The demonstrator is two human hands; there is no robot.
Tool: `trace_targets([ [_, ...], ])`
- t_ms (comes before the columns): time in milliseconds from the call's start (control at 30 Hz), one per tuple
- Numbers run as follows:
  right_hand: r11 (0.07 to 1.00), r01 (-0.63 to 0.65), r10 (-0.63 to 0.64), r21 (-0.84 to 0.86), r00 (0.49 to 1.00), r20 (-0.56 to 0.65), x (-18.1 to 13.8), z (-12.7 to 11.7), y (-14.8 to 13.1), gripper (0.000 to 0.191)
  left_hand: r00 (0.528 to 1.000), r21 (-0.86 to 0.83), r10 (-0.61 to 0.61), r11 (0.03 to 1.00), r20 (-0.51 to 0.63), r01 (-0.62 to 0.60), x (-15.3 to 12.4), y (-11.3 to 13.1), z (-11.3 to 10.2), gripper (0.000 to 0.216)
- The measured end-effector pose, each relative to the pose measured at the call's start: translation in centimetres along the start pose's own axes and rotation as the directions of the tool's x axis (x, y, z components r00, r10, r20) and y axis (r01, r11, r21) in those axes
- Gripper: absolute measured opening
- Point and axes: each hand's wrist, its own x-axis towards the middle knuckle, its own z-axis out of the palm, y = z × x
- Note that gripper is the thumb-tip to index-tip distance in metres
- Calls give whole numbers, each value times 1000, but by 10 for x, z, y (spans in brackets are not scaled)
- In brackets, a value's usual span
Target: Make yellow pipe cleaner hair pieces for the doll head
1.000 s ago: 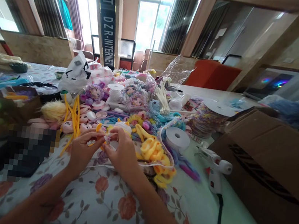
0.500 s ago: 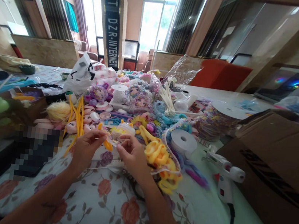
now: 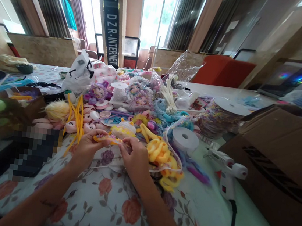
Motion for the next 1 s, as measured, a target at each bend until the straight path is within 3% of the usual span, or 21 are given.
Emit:
trace_targets([
  [133, 964, 172, -191, -201, 979, -76, -5, 4, 6, 23, 1000, 15, -29, 999, -7, 30, -1, 2, 0, 21],
  [233, 917, 230, -274, -327, 957, -95, -7, 7, 9, 26, 1000, 43, -30, 999, 4, 29, -1, 4, 0, 21],
  [400, 929, 241, -285, -282, 950, -128, -8, 6, 6, 17, 999, 91, -12, 996, 38, 9, -1, 6, 2, 23],
  [533, 982, 157, -173, -105, 971, -162, -5, 4, 3, 12, 996, 72, -50, 996, 71, 45, -2, 4, 2, 25],
  [633, 988, 40, -20, 149, 991, -132, 1, 2, 3, 15, 990, 7, -96, 995, 105, 96, -2, 3, 2, 27],
  [767, 873, -175, 174, 455, 984, 45, 5, 0, 7, 22, 979, -39, -134, 989, 156, 142, -3, 3, 3, 28],
  [867, 800, -286, 257, 528, 958, 129, 4, -1, 7, 25, 976, -44, -144, 987, 162, 153, -4, 2, 4, 29],
  [1000, 743, -339, 302, 577, 939, 162, 3, -1, 8, 27, 977, 6, -120, 993, 178, 121, -3, -2, 2, 25],
])
